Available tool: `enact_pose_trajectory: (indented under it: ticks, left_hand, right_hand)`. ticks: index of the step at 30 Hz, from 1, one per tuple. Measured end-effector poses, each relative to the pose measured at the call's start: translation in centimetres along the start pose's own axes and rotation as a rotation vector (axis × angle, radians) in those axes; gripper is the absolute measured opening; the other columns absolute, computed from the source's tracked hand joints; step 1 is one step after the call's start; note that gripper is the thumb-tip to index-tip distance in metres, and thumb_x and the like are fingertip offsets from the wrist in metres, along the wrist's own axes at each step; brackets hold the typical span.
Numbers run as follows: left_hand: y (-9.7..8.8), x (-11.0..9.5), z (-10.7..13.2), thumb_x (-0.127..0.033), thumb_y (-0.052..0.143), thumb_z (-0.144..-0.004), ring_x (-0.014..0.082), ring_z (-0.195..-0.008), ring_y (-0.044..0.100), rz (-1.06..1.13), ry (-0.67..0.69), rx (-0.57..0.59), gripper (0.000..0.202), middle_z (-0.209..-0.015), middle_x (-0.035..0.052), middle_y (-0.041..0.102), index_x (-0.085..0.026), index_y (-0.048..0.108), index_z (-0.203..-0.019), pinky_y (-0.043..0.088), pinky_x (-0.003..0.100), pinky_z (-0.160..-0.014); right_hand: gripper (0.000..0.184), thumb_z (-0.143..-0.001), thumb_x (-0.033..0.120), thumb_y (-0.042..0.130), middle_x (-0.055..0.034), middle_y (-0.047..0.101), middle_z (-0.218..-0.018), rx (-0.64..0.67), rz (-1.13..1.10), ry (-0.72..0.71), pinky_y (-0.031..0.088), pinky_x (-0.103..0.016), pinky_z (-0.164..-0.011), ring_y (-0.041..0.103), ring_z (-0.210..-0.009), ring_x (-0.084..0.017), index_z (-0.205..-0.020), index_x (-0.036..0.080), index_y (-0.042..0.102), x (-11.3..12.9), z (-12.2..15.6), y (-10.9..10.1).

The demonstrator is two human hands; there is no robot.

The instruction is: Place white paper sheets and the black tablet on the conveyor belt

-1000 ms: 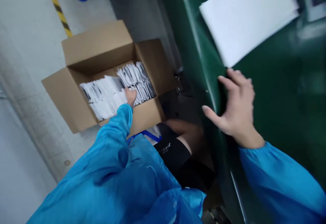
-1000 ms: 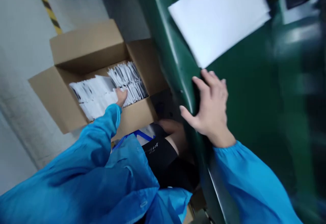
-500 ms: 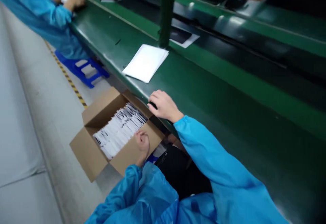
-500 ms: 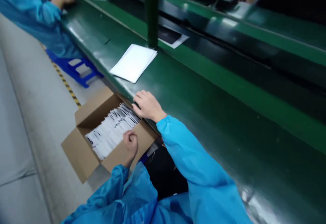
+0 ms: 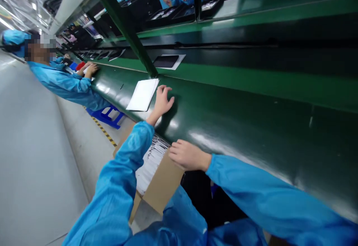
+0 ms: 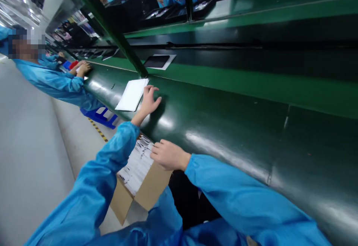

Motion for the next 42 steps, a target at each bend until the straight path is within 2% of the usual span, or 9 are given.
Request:
enact_pose_trajectory:
  ticks: [4, 9, 15, 20, 23, 28, 35, 38, 42]
  left_hand:
    - [5.3, 2.1, -9.5, -0.020, 0.076, -0.092, 0.0391, -0.153, 0.049, 0.021, -0.270, -0.018, 0.046, -0.155, 0.0208, 0.053, -0.017, 0.061, -0.135, 0.035, 0.058, -0.136]
    - [6.0, 4.1, -17.1, -0.024, 0.076, -0.095, 0.0491, -0.158, 0.043, -0.010, -0.396, -0.056, 0.061, -0.164, 0.0275, 0.048, -0.006, 0.055, -0.149, 0.026, 0.072, -0.134]
    - [5.9, 5.1, -20.5, -0.018, 0.066, -0.102, 0.0501, -0.153, 0.040, -0.108, -0.370, -0.076, 0.011, -0.147, 0.0243, 0.059, -0.009, 0.068, -0.108, 0.024, 0.086, -0.127]
    - [6.0, 3.3, -20.5, -0.010, 0.054, -0.107, 0.0395, -0.149, 0.041, -0.104, -0.287, -0.092, 0.010, -0.142, 0.0224, 0.060, -0.015, 0.061, -0.102, 0.028, 0.072, -0.133]
    - [4.9, 2.2, -19.5, -0.013, 0.040, -0.113, 0.0338, -0.146, 0.046, -0.092, -0.261, -0.169, 0.019, -0.145, 0.0235, 0.057, -0.013, 0.059, -0.117, 0.029, 0.058, -0.135]
    - [4.8, -0.1, -15.5, -0.022, 0.036, -0.114, 0.0286, -0.136, 0.059, 0.040, -0.165, -0.257, 0.023, -0.134, 0.0195, 0.062, -0.017, 0.057, -0.123, 0.042, 0.045, -0.127]
    - [6.4, -7.8, -5.1, -0.046, 0.037, -0.117, 0.0284, -0.110, 0.070, 0.172, 0.347, -0.312, 0.031, -0.111, 0.0152, 0.067, -0.026, 0.059, -0.109, 0.061, 0.047, -0.104]
    - [7.2, -11.7, -0.1, -0.041, 0.041, -0.116, 0.0271, -0.106, 0.071, 0.141, 0.529, -0.247, 0.027, -0.108, 0.0141, 0.069, -0.026, 0.061, -0.104, 0.065, 0.045, -0.097]
    - [7.3, -15.5, 5.8, -0.029, 0.046, -0.113, 0.0272, -0.105, 0.073, 0.126, 0.620, -0.155, 0.021, -0.105, 0.0143, 0.071, -0.024, 0.062, -0.101, 0.068, 0.045, -0.095]
  right_hand:
    - [0.007, -0.101, 0.023, 0.072, -0.0077, 0.074, -0.097, 0.032, -0.038, -0.043, 0.039, -0.039, -0.077, 0.062, -0.094, -0.024, -0.102, 0.016, 0.074, 1.7, 0.2, 0.2]
    - [0.010, -0.100, 0.025, 0.075, -0.0025, 0.073, -0.084, -0.036, -0.087, 0.011, 0.043, -0.037, -0.075, 0.063, -0.080, -0.021, -0.091, 0.019, 0.074, 1.2, -0.6, 0.6]
    - [0.022, -0.099, 0.030, 0.078, 0.0018, 0.067, -0.074, -0.189, -0.134, 0.122, 0.047, -0.036, -0.073, 0.059, -0.069, -0.018, -0.080, 0.021, 0.068, 0.7, -0.6, 0.2]
    - [0.019, -0.099, 0.030, 0.075, 0.0004, 0.068, -0.076, -0.157, -0.201, 0.132, 0.049, -0.037, -0.074, 0.061, -0.074, -0.019, -0.083, 0.022, 0.068, 0.3, -0.7, 1.0]
    - [0.013, -0.097, 0.023, 0.068, -0.0041, 0.072, -0.085, -0.271, -0.447, 0.222, 0.050, -0.034, -0.072, 0.065, -0.079, -0.020, -0.084, 0.022, 0.065, -2.2, -0.5, 0.1]
    - [0.019, -0.106, 0.039, 0.052, -0.0033, 0.068, -0.087, -0.887, -1.105, 0.702, 0.056, -0.032, -0.075, 0.069, -0.080, -0.020, -0.098, 0.023, 0.061, -11.6, 4.0, -1.7]
    - [0.057, -0.082, 0.066, 0.079, 0.0000, 0.061, -0.107, -1.560, -1.147, 0.873, 0.061, -0.031, -0.071, 0.071, -0.081, -0.017, -0.111, 0.030, 0.046, -20.9, 13.3, -6.3]
    - [0.072, -0.068, 0.063, 0.094, 0.0008, 0.067, -0.109, -1.498, -1.390, 0.860, 0.066, -0.032, -0.074, 0.076, -0.082, -0.018, -0.110, 0.031, 0.045, -23.1, 15.1, -7.5]
    - [0.057, -0.068, 0.043, 0.101, -0.0022, 0.073, -0.091, -1.210, -1.513, 0.944, 0.071, -0.035, -0.074, 0.077, -0.077, -0.021, -0.096, 0.026, 0.054, -22.5, 16.9, -8.0]
Point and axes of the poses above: each hand's wrist, its own z-axis away from the middle knuckle, its own y-axis out of the palm, x = y × z, the point moved 10 cm from there along -z, towards the middle knuckle
